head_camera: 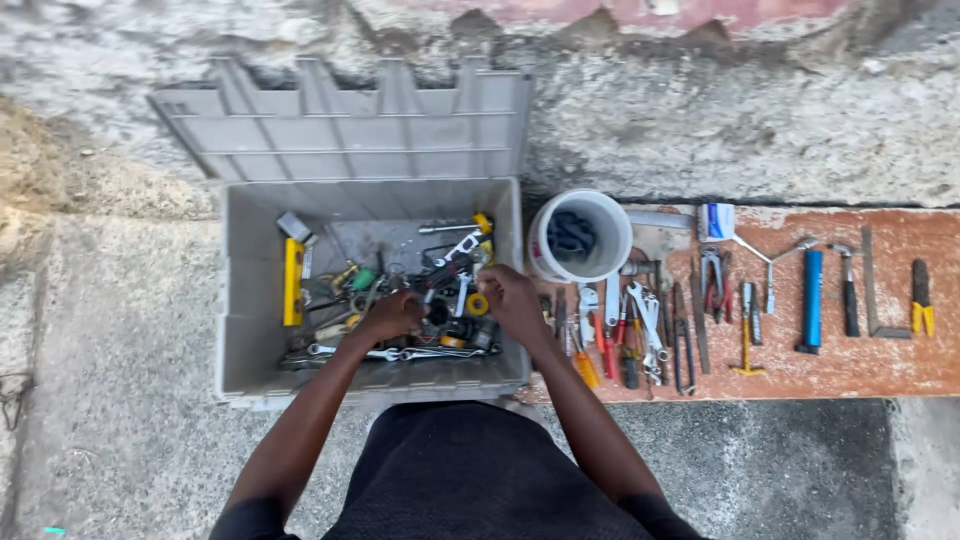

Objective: Organizing and sorting various hand tools from a large plastic storage bin onto a wooden bench.

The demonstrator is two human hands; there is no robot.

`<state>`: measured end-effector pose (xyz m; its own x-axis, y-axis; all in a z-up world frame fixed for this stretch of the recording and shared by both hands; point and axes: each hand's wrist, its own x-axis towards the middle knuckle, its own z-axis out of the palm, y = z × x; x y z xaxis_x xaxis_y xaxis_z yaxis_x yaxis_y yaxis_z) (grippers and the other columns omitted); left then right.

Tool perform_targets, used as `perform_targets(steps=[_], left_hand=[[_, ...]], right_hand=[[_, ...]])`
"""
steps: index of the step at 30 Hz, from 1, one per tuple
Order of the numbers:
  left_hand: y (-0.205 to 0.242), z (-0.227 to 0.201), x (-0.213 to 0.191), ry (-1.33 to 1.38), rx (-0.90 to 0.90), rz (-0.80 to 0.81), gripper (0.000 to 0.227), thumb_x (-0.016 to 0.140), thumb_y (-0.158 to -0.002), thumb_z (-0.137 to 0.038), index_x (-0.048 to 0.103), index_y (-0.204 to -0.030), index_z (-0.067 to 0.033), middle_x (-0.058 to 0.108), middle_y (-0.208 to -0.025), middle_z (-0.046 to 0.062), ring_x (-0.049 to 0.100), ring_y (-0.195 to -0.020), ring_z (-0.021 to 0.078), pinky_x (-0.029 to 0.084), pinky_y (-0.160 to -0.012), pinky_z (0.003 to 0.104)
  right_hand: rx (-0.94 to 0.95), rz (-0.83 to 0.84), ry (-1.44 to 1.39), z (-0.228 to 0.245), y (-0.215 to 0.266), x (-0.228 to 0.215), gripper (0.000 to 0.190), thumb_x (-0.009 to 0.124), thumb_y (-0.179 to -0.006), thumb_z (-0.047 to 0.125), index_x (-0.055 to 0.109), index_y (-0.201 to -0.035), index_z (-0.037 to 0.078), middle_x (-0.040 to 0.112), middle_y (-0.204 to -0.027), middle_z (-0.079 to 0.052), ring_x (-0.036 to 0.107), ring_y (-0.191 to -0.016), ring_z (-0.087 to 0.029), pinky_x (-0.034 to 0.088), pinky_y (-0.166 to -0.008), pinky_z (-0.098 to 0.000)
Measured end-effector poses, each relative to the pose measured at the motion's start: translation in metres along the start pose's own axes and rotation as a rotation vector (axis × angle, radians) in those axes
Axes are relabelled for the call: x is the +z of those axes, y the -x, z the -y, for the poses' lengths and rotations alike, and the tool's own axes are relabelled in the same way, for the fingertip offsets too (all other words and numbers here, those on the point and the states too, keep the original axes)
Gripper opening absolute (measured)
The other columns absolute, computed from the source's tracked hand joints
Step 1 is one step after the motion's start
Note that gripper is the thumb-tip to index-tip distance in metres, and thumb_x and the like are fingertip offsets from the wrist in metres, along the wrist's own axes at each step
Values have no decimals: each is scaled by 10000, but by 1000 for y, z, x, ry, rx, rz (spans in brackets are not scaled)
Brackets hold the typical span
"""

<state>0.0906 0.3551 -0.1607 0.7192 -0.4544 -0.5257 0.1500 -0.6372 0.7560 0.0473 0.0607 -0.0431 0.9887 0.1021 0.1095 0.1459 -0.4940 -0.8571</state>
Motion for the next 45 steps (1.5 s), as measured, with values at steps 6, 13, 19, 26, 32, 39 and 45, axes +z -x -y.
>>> perform_targets(steps=[6,13,19,26,32,39,45], left_hand=[[86,-50,-55,-434,130,-4,637,551,-1083,-409,450,-1540,24,609,-1380,315,637,-1229,504,555,-941,625],[75,7,-45,-342,170,-17,480,608,-1032,-375,581,-1390,-56,704,-1244,234,688,-1153,476,537,-965,619],[65,-11,-41,115,242,25,422,571,-1055,-162,548,-1464,-60,666,-1304,272,627,-1209,530,528,-988,650],[56,-74,-37,683,315,-107,644,664,-1053,-328,408,-1538,9,628,-1318,252,702,-1115,373,652,-818,450],[64,-133,-6,739,497,-59,467,736,-984,-158,598,-1412,-34,683,-1198,155,671,-1031,206,624,-776,340],[79,-200,34,692,542,-142,448,740,-982,-166,623,-1404,-75,651,-1083,76,599,-999,130,588,-814,303],[79,-253,74,291,530,-166,492,879,-873,-274,725,-1316,-124,765,-964,152,750,-813,245,617,-693,377]], right_hand=[[-96,358,515,-93,-66,102,574,697,-907,123,548,-1462,116,631,-1367,-253,597,-1270,-482,541,-961,-640],[-144,262,1051,-186,-72,161,504,801,-756,156,664,-1238,207,565,-1233,-52,520,-1165,-300,367,-968,-576],[402,473,519,-142,-61,121,511,706,-851,230,675,-1350,121,704,-1312,-147,646,-1238,-408,496,-1025,-622],[628,123,-817,43,-4,63,460,516,-1106,403,629,-1176,-37,683,-810,-267,714,-658,-309,586,-553,-397],[542,-119,-1015,101,38,19,428,569,-1065,384,680,-936,-8,674,-674,-280,697,-525,-310,567,-389,-361],[265,-393,-742,78,81,-35,431,724,-989,191,644,-1331,-58,708,-1215,-223,661,-1137,-257,571,-931,-377],[317,-428,-260,94,116,-85,742,947,-754,188,621,-1402,28,680,-1318,-184,673,-1184,-358,602,-928,-427]])
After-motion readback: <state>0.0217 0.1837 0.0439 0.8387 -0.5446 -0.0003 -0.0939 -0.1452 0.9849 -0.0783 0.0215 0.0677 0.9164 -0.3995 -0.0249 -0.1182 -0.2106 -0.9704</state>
